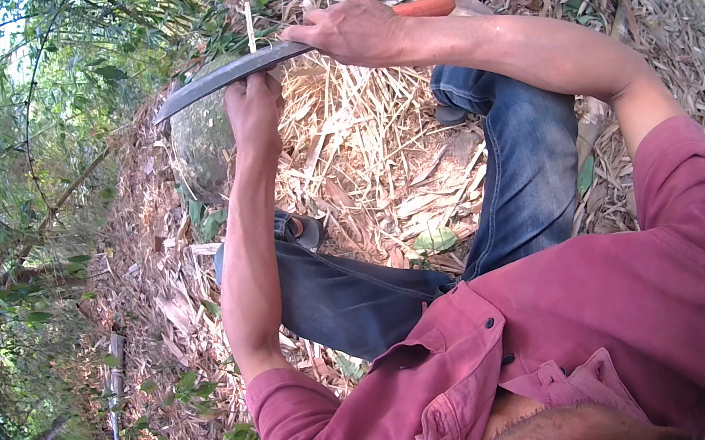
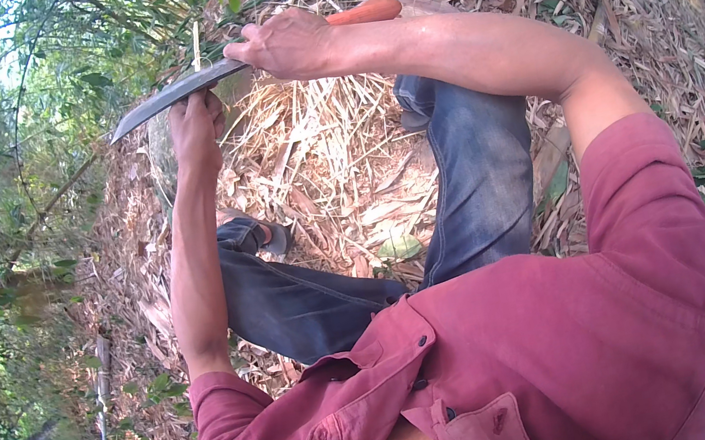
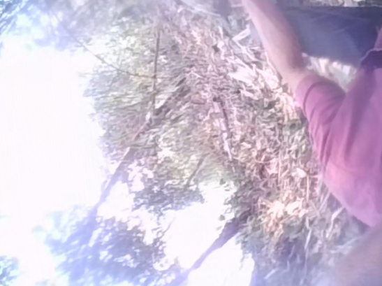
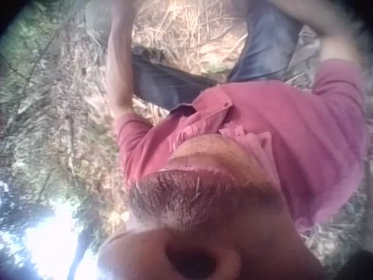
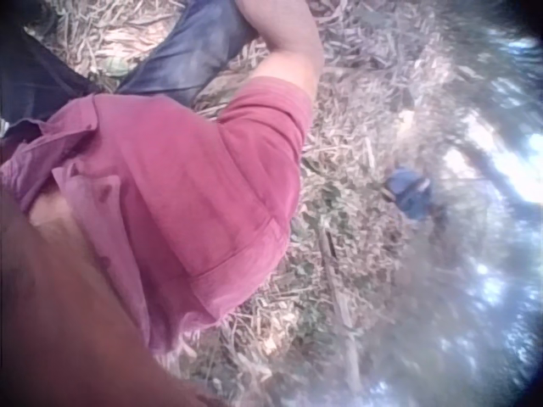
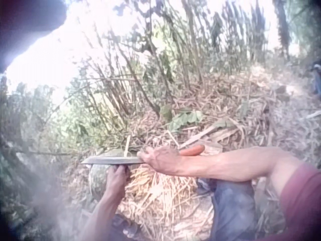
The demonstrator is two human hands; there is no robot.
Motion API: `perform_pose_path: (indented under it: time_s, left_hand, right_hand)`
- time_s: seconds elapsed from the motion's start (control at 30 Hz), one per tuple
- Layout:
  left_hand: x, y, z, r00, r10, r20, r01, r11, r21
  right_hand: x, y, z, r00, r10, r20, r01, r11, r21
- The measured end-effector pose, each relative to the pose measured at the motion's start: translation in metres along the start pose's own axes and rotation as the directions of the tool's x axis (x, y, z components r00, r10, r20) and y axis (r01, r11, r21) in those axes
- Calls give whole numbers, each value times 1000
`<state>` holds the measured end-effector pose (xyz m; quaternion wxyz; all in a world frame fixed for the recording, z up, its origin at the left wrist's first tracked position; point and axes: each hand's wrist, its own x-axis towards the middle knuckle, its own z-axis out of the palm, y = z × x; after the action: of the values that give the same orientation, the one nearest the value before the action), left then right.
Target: The person sits on the ground in a bamboo grove and uses a large machete to repeatedly scrape and sharpen thin wooden sticks. The person holds the sticks in one hand and draws the blade along them to create fine shavings, which accumulate on the ground.
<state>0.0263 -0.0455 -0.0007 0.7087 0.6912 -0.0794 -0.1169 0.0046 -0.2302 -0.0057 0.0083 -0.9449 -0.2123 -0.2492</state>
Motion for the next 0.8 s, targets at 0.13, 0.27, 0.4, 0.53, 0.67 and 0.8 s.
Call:
perform_pose_path:
  time_s: [0.13,0.27,0.4,0.53,0.67,0.8]
  left_hand:
    - [-4,-1,-3,1000,3,20,-3,1000,-24]
    - [-4,-1,0,999,41,32,-41,999,17]
    - [-2,1,-1,996,85,-19,-82,988,132]
    - [5,-2,-5,991,131,-35,-121,969,213]
    - [6,-3,-1,992,125,-16,-120,974,195]
    - [5,3,-4,998,67,20,-68,996,52]
  right_hand:
    - [6,14,14,995,-9,-98,7,1000,-29]
    - [10,25,15,997,45,-57,-47,998,-37]
    - [14,24,13,997,70,-31,-70,998,2]
    - [23,24,12,997,77,-7,-77,997,-19]
    - [28,33,15,987,138,79,-137,990,-19]
    - [35,29,15,990,130,59,-127,990,-52]
